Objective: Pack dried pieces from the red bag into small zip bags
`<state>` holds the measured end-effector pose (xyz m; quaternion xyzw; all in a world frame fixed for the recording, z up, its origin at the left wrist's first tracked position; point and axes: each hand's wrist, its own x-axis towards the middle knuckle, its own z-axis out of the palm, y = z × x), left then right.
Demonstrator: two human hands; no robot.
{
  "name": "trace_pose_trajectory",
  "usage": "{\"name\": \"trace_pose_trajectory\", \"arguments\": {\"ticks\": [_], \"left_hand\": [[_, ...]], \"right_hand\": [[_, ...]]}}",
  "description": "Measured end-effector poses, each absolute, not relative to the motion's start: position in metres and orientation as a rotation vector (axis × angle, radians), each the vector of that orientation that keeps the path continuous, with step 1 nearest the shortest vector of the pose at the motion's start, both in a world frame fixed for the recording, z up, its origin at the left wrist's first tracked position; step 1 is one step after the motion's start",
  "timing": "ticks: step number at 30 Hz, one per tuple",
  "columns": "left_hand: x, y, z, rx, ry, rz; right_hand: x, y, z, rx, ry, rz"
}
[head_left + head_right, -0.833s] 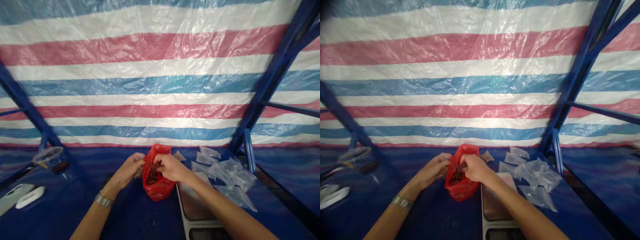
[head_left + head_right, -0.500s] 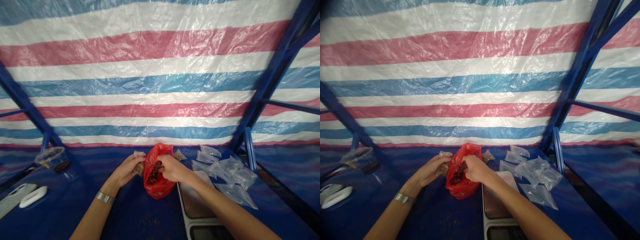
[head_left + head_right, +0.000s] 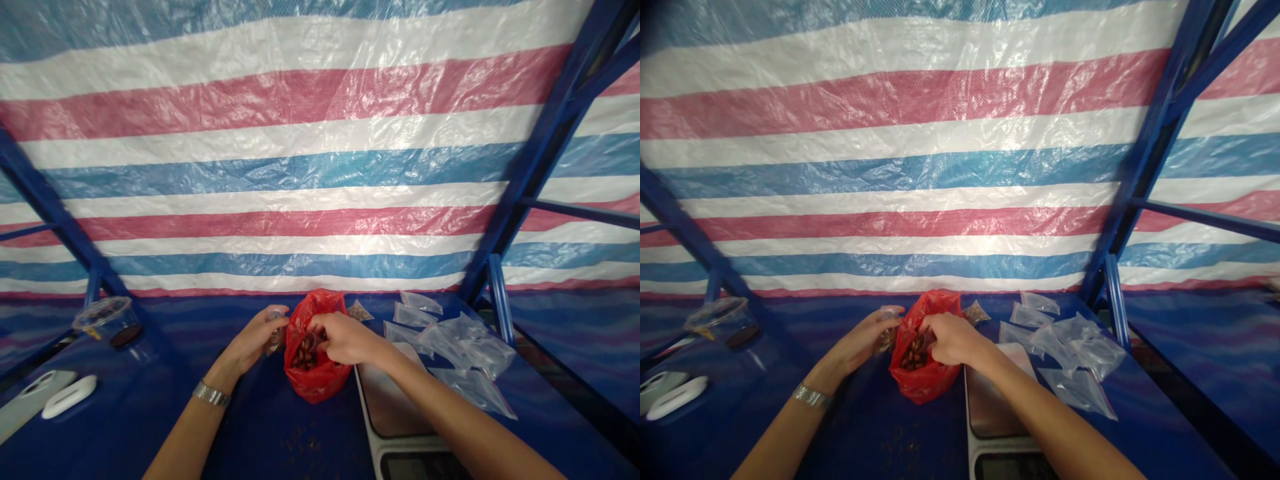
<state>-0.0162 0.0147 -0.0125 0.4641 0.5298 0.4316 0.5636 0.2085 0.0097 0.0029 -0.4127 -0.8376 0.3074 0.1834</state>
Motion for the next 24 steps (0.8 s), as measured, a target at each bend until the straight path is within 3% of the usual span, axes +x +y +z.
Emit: {"name": "trace_pose_trajectory", "arguments": {"ticks": [8, 13, 16, 21, 24], "left_hand": [[-0.012, 0.015, -0.003, 1.480, 1.312, 1.288], [0.000, 0.005, -0.003, 1.743, 1.230, 1.228], [0.008, -0.001, -0.005, 1.792, 1.184, 1.187], [0.017, -0.006, -0.007, 1.745, 1.143, 1.236], [0.018, -0.006, -0.006, 1.651, 1.148, 1.261]], "right_hand": [[0.235, 0.026, 0.020, -0.938, -2.176, 1.151], [0.240, 0.019, 0.045, -0.749, -2.043, 1.200], [0.231, 0.011, 0.049, -0.752, -2.071, 1.055], [0.216, 0.003, 0.046, -0.850, -2.244, 0.467], [0.213, 0.001, 0.046, -0.850, -2.284, 0.355]]}}
